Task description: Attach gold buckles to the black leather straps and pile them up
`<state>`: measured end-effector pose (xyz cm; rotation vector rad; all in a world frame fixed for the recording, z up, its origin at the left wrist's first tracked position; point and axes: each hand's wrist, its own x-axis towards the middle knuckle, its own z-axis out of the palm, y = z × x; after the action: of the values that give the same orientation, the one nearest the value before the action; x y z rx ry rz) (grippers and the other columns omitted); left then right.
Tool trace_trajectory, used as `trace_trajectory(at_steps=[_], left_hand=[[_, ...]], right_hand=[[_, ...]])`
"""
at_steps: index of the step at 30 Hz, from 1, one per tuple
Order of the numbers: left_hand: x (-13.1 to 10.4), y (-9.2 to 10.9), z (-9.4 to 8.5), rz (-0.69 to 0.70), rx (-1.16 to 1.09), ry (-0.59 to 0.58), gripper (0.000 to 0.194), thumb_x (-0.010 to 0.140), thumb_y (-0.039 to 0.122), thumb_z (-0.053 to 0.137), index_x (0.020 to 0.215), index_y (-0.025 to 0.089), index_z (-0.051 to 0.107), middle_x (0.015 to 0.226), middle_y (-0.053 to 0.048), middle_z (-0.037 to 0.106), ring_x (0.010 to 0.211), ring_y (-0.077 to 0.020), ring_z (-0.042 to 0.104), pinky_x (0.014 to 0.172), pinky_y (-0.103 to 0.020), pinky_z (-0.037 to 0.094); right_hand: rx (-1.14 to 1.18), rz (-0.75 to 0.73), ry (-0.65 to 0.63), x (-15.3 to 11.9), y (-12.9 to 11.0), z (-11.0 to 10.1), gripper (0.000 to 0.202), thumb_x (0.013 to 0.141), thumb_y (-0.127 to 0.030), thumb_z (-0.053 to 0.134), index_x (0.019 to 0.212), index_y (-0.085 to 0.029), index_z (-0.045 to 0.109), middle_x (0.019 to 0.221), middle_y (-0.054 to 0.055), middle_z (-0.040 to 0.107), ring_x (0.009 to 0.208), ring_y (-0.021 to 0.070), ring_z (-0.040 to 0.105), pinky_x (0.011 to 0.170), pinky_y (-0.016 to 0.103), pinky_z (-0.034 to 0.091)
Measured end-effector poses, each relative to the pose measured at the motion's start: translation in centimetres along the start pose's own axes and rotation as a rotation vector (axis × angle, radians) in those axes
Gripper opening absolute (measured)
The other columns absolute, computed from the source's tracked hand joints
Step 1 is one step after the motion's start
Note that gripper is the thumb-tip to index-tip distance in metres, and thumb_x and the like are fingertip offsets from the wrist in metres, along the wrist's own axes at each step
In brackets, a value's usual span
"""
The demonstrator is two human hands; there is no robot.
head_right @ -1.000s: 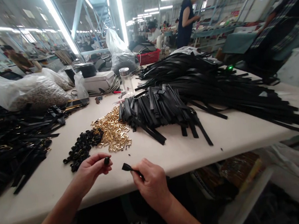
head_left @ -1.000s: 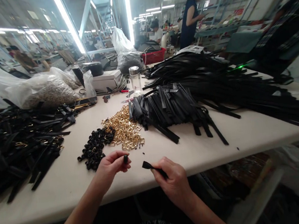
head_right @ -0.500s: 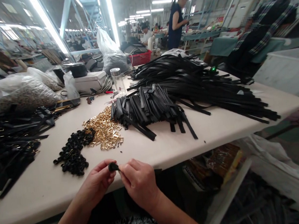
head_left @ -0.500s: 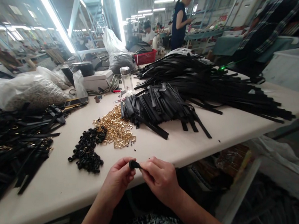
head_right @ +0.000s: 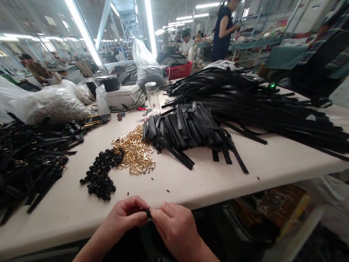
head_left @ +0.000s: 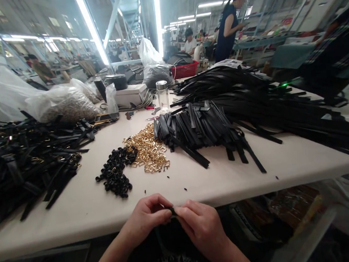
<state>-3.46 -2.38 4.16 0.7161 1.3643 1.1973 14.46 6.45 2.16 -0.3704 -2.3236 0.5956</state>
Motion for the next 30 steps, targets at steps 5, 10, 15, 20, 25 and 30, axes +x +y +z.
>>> trace_trajectory(at_steps=[5,10,15,20,25,30], left_hand=[[0.0,-0.5,0.6,0.026,-0.053,0.04,0.031,0.067,0.035,0.082,0.084,0.016,0.065,0.062,0.001,0.063,0.057,-0.0113,0.055,0.057,-0.023,0.041],[0.4,-0.9,1.3,0.042,-0.148,0.049,0.03,0.063,0.031,0.084,0.077,0.017,0.063,0.064,0.0,0.064,0.057,-0.0123,0.056,0.058,-0.024,0.043],[0.4,-0.7,1.2,0.072,-0.068,0.014,0.022,0.074,0.033,0.074,0.088,0.016,0.071,0.075,-0.003,0.068,0.064,-0.0147,0.057,0.066,-0.027,0.046],[0.3,-0.2,0.1,0.157,0.351,0.144,0.009,0.078,0.023,0.064,0.078,0.016,0.069,0.07,-0.001,0.062,0.068,-0.0158,0.053,0.063,-0.025,0.04],[0.2,0.4,-0.4,0.159,0.447,0.133,0.009,0.078,0.021,0.062,0.072,0.018,0.066,0.07,0.0,0.063,0.069,-0.0161,0.054,0.065,-0.025,0.04],[0.9,0.8,-1.2,0.115,0.471,0.067,0.009,0.078,0.024,0.063,0.073,0.018,0.067,0.069,0.0,0.064,0.068,-0.0162,0.054,0.064,-0.025,0.04]], right_hand=[[0.191,0.141,0.03,-0.4,0.0,1.0,0.018,0.106,-0.031,0.045,0.114,-0.021,0.057,0.087,0.003,0.067,0.075,0.0187,0.066,0.066,0.026,0.048],[0.272,0.261,-0.025,-0.7,0.0,1.9,0.04,0.109,-0.036,0.031,0.146,-0.02,0.034,0.079,-0.001,0.064,0.06,0.0165,0.064,0.056,0.024,0.05],[0.292,0.256,-0.008,-0.6,0.8,2.4,0.039,0.107,-0.041,0.039,0.141,-0.024,0.044,0.093,0.002,0.069,0.075,0.0186,0.069,0.066,0.025,0.055],[0.33,0.266,-0.104,0.3,1.3,2.1,0.02,0.102,-0.032,0.047,0.113,-0.026,0.062,0.1,0.001,0.071,0.088,0.0192,0.069,0.076,0.026,0.052],[0.333,0.388,-0.247,1.2,1.1,1.7,0.016,0.094,-0.027,0.045,0.088,-0.021,0.059,0.076,0.0,0.062,0.07,0.0183,0.061,0.065,0.027,0.044],[0.316,0.403,-0.284,1.7,1.1,1.6,0.013,0.09,-0.024,0.043,0.083,-0.021,0.054,0.074,0.0,0.058,0.068,0.018,0.056,0.062,0.028,0.038]])
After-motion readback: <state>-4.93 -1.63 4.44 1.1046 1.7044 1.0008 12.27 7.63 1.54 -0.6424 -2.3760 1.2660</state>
